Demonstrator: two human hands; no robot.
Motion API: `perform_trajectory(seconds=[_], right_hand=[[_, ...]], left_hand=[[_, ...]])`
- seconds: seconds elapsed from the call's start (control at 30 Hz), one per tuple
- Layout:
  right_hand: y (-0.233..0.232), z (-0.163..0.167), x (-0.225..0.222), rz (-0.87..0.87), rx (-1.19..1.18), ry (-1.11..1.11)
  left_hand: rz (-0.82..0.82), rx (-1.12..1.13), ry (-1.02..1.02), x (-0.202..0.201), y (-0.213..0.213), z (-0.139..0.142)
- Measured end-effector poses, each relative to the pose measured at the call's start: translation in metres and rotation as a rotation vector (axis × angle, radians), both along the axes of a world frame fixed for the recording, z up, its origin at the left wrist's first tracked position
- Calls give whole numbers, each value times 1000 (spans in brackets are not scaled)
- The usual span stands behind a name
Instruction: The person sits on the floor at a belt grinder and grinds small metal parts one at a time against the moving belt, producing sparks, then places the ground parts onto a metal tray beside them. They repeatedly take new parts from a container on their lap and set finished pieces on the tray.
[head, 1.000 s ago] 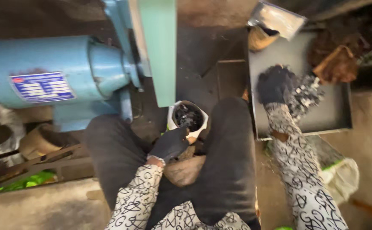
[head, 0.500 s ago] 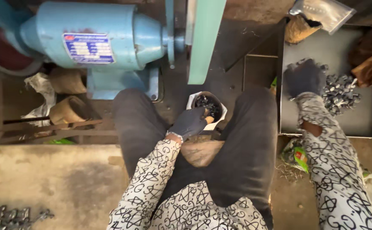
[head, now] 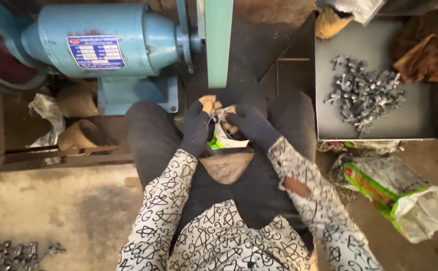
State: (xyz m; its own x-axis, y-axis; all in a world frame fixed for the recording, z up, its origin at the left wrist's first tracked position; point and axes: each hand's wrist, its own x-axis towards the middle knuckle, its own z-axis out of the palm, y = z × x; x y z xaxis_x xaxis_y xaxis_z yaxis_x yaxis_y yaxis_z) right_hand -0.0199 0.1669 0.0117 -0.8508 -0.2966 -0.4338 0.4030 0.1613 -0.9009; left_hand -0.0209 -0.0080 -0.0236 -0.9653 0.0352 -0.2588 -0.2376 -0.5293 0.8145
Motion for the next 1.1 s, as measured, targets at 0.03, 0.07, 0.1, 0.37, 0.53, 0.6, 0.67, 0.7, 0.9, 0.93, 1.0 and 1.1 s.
perform_trajectory(seconds=[0.03,0.07,0.1,0.37,0.53,0.6,0.67,0.7,0.9,0.93,1.0,1.1], right_hand=[[1,-3,0,40,-107,-1],[0,-6,-1,78,-209,11],[0,-9,0,121,-310,19],[-23,-31,11,-5,-206,-157],[-20,-16,-17,-20,-41,214],[-18,-12,-26,14,60,362],[-17,-12,-30,61,187,415],[-17,-14,-33,80,252,449],[-20,-28,-40,13,-53,171],[-20,-29,-40,17,23,146],[-21,-29,-38,20,171,121],[-18,-24,-33,83,233,354]], left_hand=[[-41,8,-9,1,-3,-1],[-86,18,-6,1,-5,0],[-126,29,-6,1,-7,1],[-142,-193,-12,2,-2,0],[-15,-172,43,-5,1,-8],[-31,-31,31,-6,1,-10],[-24,-128,49,-8,-1,-11],[-27,-177,65,-10,-1,-12],[15,-438,106,-21,-3,-13],[-6,-389,36,-22,-3,-12],[-50,-295,-77,-22,-3,-9],[-31,-519,29,-19,-5,-1]])
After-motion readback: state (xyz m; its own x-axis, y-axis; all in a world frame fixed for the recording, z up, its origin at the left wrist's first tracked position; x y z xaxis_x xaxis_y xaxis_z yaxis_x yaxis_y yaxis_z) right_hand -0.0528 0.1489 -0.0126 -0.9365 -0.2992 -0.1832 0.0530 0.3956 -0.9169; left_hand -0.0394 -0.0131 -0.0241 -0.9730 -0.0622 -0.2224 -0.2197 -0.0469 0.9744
